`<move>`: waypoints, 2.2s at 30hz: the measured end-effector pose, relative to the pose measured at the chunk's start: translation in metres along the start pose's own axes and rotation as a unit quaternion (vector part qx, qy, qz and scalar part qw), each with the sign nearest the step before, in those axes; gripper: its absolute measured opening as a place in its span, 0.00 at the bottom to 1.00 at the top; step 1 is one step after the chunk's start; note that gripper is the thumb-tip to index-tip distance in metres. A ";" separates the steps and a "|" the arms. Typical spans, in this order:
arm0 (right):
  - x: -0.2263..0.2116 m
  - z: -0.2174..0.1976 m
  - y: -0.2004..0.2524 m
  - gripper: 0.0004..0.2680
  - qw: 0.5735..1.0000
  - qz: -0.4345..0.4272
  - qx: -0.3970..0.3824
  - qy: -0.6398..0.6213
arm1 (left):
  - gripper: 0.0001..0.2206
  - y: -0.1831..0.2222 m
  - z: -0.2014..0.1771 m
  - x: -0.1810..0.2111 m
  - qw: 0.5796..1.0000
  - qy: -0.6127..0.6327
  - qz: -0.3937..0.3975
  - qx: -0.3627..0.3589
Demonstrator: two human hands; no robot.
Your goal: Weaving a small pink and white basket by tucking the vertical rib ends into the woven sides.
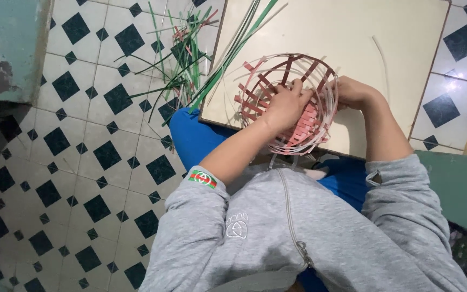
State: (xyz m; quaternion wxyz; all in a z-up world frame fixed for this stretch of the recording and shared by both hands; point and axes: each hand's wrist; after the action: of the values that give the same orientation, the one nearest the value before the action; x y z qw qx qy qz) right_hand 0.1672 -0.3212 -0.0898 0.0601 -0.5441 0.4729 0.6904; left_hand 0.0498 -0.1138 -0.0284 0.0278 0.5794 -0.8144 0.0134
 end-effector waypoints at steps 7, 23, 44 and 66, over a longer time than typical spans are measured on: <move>-0.011 0.005 0.010 0.07 0.999 -0.008 0.012 -0.029 | 0.16 -0.001 0.002 0.001 1.000 0.014 -0.011 -0.023; -0.061 0.017 0.061 0.08 0.998 0.034 -0.033 -0.043 | 0.19 0.007 -0.021 -0.006 0.996 0.049 0.018 -0.066; -0.024 0.027 0.054 0.02 0.981 -0.040 -0.024 -0.186 | 0.15 0.008 -0.005 -0.010 0.993 0.106 0.017 -0.048; 0.001 0.032 0.047 0.07 0.970 -0.116 0.001 -0.215 | 0.07 0.005 -0.008 0.001 0.993 0.057 0.055 0.086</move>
State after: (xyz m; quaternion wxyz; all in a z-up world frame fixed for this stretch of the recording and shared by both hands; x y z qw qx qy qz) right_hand 0.1166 -0.3239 -0.0642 0.2408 -0.4345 0.3834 0.7786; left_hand 0.0454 -0.1129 -0.0202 0.0236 0.5321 -0.8380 0.1186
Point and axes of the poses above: each hand's wrist, its own y-axis away from the middle knuckle, its own z-axis out of the palm, x = y × z, and after that the axes turned 4 degrees about -y, right-handed
